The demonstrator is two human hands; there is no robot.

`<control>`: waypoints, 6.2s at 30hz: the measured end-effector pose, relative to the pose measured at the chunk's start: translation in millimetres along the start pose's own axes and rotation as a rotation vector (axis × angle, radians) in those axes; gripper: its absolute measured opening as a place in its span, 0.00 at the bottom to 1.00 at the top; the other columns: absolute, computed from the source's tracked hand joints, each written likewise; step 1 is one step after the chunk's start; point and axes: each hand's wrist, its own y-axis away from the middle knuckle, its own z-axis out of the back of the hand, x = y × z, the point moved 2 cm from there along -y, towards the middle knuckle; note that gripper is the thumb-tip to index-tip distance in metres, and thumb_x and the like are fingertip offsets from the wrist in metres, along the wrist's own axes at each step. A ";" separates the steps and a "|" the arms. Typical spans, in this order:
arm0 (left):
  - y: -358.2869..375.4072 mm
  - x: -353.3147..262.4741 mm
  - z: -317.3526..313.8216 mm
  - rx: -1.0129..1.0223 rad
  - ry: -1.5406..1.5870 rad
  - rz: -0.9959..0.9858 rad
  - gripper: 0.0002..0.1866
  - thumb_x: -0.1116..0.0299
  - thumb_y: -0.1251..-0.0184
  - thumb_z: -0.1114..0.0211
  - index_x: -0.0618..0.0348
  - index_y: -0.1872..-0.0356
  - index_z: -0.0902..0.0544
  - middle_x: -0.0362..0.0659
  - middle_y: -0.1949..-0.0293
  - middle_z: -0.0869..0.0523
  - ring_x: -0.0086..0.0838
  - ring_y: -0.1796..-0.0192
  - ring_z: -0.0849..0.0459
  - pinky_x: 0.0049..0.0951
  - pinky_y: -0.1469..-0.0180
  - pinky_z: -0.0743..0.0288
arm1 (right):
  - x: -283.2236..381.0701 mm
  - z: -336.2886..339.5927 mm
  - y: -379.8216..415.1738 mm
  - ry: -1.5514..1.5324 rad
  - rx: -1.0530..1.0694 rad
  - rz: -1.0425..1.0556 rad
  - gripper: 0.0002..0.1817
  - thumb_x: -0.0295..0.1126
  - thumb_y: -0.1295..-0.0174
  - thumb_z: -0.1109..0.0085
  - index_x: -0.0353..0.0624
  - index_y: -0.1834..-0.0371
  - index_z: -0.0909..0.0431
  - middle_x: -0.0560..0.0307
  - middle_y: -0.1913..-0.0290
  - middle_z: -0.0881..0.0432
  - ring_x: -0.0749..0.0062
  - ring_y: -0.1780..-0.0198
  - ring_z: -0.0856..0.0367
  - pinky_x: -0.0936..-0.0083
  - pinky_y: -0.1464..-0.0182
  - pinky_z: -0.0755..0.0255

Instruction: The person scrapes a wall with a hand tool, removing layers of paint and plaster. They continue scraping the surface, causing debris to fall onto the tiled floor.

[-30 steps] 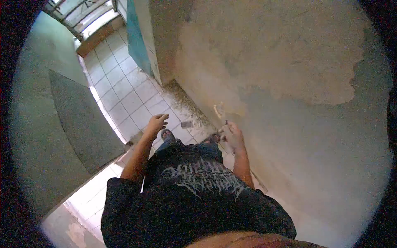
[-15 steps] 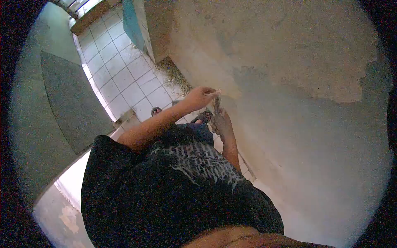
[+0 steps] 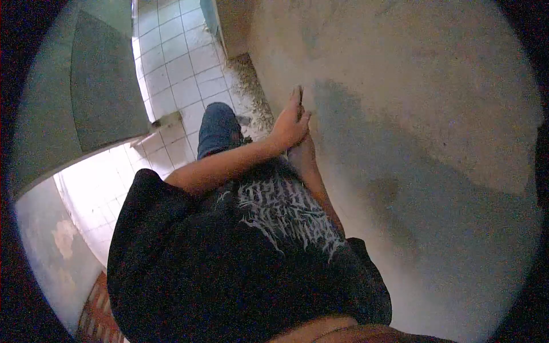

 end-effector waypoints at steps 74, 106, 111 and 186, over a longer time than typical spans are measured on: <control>-106.2 11.8 10.1 -0.018 0.012 -0.139 0.16 0.64 0.37 0.50 0.66 0.57 0.23 0.64 0.64 0.21 0.58 0.60 0.22 0.49 0.56 0.29 | 29.9 9.4 -86.2 -0.148 -0.243 -0.170 0.25 0.26 0.38 0.54 0.37 0.37 0.44 0.48 0.46 0.29 0.65 0.47 0.28 0.68 0.48 0.30; -114.4 -11.5 44.2 0.195 -0.042 0.062 0.18 0.64 0.37 0.50 0.63 0.52 0.23 0.63 0.60 0.21 0.59 0.55 0.24 0.49 0.50 0.31 | 43.4 4.6 -94.0 -0.175 -0.200 -0.325 0.28 0.24 0.40 0.49 0.38 0.36 0.44 0.50 0.43 0.30 0.64 0.48 0.26 0.71 0.54 0.26; -122.2 20.5 19.6 0.208 -0.045 0.132 0.17 0.64 0.37 0.49 0.61 0.52 0.23 0.63 0.60 0.21 0.59 0.55 0.24 0.49 0.51 0.31 | 20.4 6.0 -87.0 0.185 -0.264 -0.034 0.31 0.26 0.42 0.47 0.37 0.35 0.45 0.47 0.46 0.27 0.61 0.50 0.25 0.68 0.53 0.27; -90.5 -55.2 30.7 0.032 0.148 -0.099 0.16 0.64 0.35 0.49 0.60 0.50 0.23 0.62 0.58 0.21 0.57 0.55 0.23 0.46 0.51 0.29 | 69.4 37.5 -71.5 -0.106 -0.301 -0.296 0.23 0.25 0.43 0.49 0.37 0.42 0.38 0.49 0.53 0.24 0.66 0.55 0.22 0.71 0.57 0.24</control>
